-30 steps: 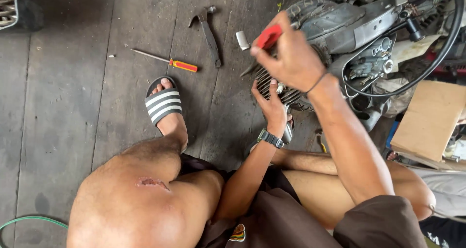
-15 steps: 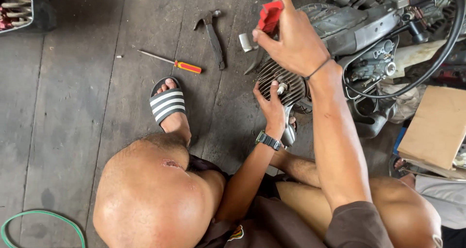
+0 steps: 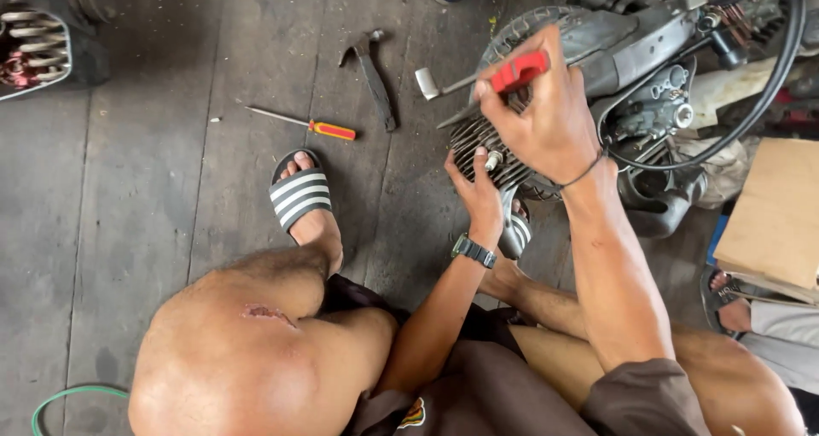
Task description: The person sits on the floor and works on a motorcycle engine, using a red-handled tool to tighten or loosen bolts on the engine casing. The person also uses a hammer to tap parts of the engine and adjusts various components with their hands.
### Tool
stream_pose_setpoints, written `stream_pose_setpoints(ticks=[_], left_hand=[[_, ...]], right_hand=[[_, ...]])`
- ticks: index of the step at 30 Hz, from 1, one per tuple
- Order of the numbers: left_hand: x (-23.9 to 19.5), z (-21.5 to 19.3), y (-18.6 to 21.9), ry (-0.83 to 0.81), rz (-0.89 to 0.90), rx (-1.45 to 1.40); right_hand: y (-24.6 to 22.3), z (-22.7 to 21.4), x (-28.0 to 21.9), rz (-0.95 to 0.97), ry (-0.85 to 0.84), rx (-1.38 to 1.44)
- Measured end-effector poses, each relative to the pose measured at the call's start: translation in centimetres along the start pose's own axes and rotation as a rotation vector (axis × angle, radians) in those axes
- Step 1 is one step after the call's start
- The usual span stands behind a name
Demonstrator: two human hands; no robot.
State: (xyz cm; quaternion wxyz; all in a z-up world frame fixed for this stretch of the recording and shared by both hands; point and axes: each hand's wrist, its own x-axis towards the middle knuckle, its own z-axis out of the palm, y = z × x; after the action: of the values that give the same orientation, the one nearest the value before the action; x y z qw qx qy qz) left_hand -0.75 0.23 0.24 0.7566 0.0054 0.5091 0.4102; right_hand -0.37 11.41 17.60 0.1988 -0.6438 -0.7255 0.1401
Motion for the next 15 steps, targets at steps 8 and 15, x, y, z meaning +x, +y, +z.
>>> stream_pose_setpoints(ticks=[8,15], left_hand=[[1.2,-0.7,-3.4,-0.046,0.278,0.068],[0.5,-0.3,-2.2,0.010,0.181,0.096]], right_hand=[[1.1,3.5,-1.0,0.079,-0.212,0.031],[1.9,2.8,-0.2,0.022,-0.188,0.126]])
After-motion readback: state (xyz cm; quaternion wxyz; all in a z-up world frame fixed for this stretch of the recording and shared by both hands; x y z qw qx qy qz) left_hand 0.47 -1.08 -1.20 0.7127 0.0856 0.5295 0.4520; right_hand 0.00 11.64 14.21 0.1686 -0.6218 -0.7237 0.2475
